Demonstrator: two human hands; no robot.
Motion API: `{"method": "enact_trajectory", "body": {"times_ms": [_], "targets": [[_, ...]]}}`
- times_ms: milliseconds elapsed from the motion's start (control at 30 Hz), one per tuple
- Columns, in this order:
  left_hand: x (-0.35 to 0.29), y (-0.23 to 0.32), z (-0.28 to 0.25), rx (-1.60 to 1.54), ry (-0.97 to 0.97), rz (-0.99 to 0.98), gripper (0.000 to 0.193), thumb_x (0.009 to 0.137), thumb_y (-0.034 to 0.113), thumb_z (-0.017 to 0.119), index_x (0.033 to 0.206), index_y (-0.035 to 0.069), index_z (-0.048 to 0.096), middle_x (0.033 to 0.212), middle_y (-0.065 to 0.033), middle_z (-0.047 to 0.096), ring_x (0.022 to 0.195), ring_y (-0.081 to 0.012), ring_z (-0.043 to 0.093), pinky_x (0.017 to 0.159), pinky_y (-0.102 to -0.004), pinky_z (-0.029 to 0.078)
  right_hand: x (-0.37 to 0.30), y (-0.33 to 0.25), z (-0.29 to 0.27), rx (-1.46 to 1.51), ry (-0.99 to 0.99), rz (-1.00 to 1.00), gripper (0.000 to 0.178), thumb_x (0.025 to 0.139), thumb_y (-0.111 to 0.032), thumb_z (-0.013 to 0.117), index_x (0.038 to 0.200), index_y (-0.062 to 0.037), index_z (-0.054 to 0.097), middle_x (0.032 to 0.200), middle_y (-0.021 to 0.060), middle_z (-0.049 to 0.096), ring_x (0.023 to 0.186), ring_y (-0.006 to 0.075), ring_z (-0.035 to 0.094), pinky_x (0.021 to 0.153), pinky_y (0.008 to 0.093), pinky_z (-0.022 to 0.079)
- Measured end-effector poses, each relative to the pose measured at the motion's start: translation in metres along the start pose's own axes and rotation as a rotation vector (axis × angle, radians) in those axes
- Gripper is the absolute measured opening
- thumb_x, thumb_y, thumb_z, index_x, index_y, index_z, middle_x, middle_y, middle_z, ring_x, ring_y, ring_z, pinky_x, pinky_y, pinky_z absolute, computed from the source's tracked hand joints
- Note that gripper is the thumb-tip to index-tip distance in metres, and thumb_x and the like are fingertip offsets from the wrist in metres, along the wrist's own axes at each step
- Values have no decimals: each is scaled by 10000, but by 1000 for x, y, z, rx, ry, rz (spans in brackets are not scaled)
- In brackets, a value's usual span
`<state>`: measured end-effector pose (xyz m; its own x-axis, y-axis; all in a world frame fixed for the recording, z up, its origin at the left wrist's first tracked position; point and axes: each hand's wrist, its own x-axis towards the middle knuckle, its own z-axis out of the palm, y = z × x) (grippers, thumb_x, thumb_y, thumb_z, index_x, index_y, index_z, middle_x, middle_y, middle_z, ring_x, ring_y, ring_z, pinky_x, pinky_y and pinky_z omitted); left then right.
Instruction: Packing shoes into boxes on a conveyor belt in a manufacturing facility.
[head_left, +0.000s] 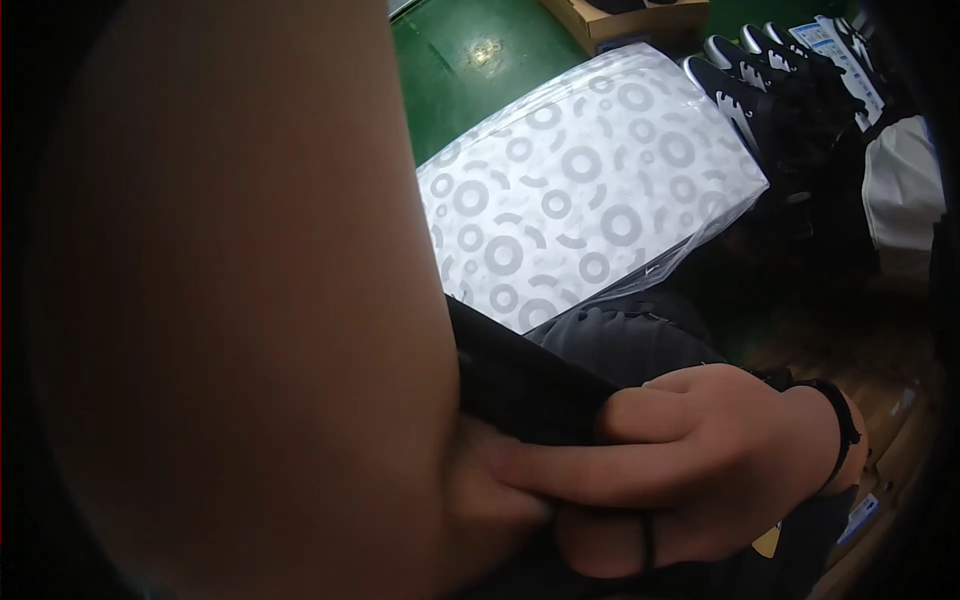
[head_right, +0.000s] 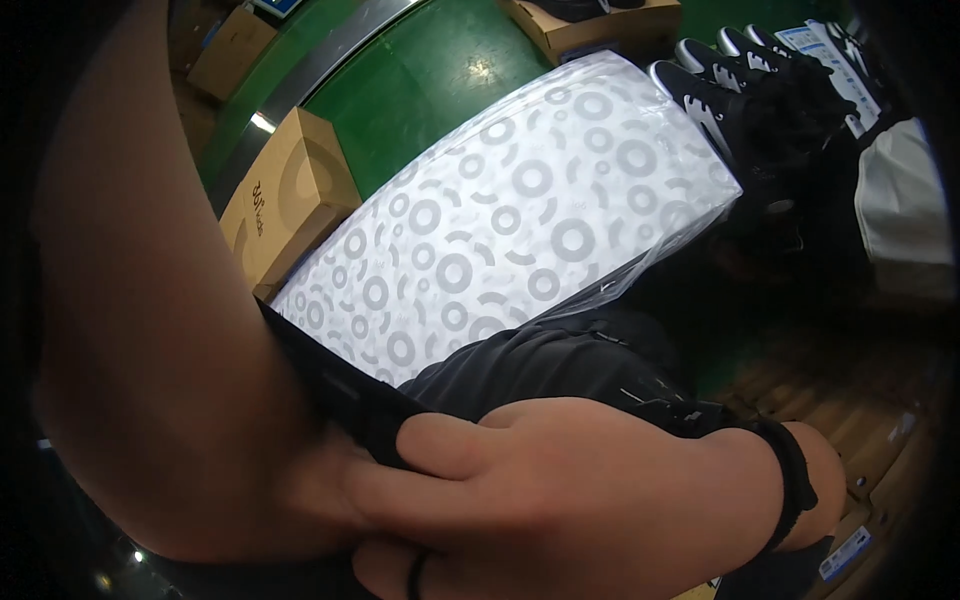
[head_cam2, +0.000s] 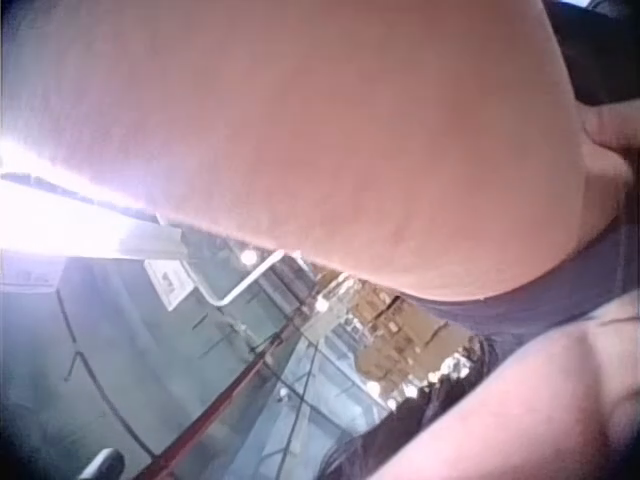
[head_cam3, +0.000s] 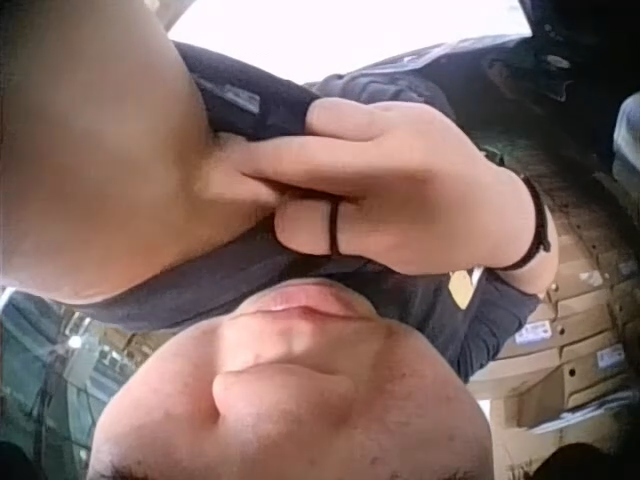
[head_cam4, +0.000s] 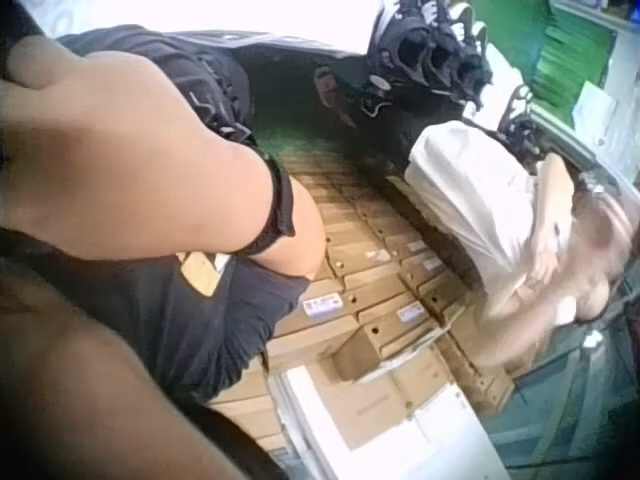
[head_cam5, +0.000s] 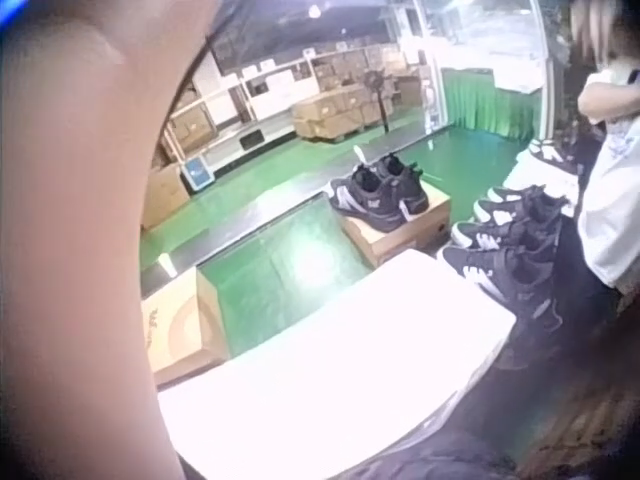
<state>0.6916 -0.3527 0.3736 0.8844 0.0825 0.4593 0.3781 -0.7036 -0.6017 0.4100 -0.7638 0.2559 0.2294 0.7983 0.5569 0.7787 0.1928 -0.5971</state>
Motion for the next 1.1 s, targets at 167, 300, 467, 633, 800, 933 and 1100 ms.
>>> {"method": "enact_trajectory", "body": {"times_ms": [167,300,467,633,800,933,1100], "targets": [[8,18,3,39,3,28,271,806,309,508,874,67,609,896,-147,610,876,-282,585,726,-380,457,1,2,-7,24,-99,39,164,657,-162,543,795,-102,608,704,36,508,550,155,448,470,266,388],[14,36,-2,61,16,56,260,807,309,501,866,80,610,887,-132,612,872,-270,584,726,-376,454,-1,2,-8,31,-151,68,223,658,-194,515,825,-92,623,651,44,481,569,186,468,498,305,419],[16,50,-5,90,27,80,248,808,309,492,856,97,611,875,-114,614,868,-255,584,726,-370,452,-3,-3,-8,72,-56,294,72,622,-108,583,695,-107,581,812,29,582,522,93,445,412,189,344],[15,55,-17,112,51,89,237,809,309,483,846,114,612,863,-96,615,865,-239,583,725,-365,449,-7,1,-4,-26,-6,156,127,590,-129,577,713,-103,573,813,25,587,538,104,463,416,197,359],[13,53,-22,147,67,89,227,810,309,474,836,131,614,851,-78,617,861,-224,582,725,-360,446,-9,3,-2,-71,53,94,141,583,-111,579,722,-102,560,801,19,585,558,106,473,425,195,361],[14,52,-24,173,77,98,221,811,309,467,828,145,615,841,-63,619,858,-212,581,725,-356,444,-9,4,-4,-93,26,85,134,586,-99,584,717,-100,552,793,18,584,577,105,478,430,195,361],[17,51,-26,202,93,107,216,812,308,458,818,161,616,829,-45,620,854,-196,580,725,-351,441,-8,8,-1,-131,67,49,149,583,-98,598,725,-101,553,754,7,571,558,104,466,429,197,360]]}}
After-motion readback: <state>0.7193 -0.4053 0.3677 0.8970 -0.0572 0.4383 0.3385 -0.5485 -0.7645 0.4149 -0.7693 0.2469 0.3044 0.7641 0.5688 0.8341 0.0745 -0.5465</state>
